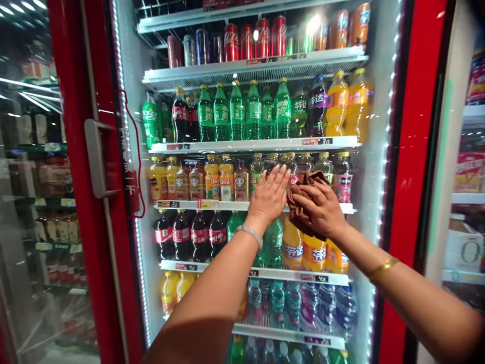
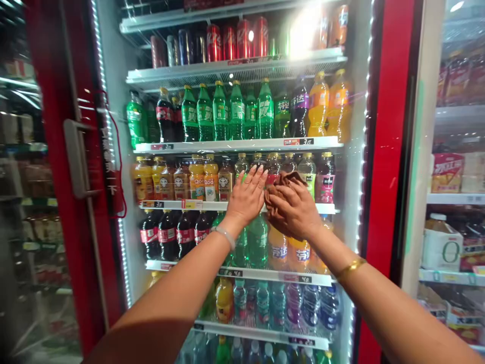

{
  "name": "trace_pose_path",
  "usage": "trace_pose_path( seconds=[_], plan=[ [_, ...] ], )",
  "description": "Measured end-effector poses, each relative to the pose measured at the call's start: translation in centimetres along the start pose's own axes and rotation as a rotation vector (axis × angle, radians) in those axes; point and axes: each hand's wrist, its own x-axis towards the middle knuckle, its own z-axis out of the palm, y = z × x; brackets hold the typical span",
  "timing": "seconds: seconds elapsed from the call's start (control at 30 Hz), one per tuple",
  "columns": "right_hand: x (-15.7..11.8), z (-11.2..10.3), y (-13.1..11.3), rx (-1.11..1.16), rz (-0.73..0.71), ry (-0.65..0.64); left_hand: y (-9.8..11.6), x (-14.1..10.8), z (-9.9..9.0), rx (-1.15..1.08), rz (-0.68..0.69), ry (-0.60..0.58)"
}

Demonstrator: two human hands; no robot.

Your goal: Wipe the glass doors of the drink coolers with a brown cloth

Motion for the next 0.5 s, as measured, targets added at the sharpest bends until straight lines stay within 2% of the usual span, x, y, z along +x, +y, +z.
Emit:
trace_pose_path(
  seconds=[0.07,0.1,0.17,0.27,0.33,0.4,0.5],
  plan=[
    [-0.3,-0.6,1.0,0.037,-0.080,-0.034,0.0,0.0,0.1,-0.011,0.001,0.009],
    [0.1,-0.6,1.3,0.032,-0.054,-0.033,0.0,0.0,0.2,-0.020,0.004,0.012],
    [1.8,0.2,0.9,-0.016,0.104,0.011,0.1,-0.1,0.4,-0.040,-0.015,0.020],
    [4.1,2.1,-1.6,-0.063,0.354,0.060,0.0,-0.3,0.6,-0.062,-0.142,0.052],
    [4.0,2.7,-3.0,-0.045,0.382,0.051,0.0,-0.5,0.7,-0.085,-0.195,0.066],
    [2.6,2.4,-2.8,-0.015,0.272,0.028,0.0,-0.6,0.7,-0.119,-0.196,0.061],
    [0.7,0.7,0.0,0.040,-0.049,-0.061,0.1,-0.5,0.6,-0.163,-0.206,0.052]
  ],
)
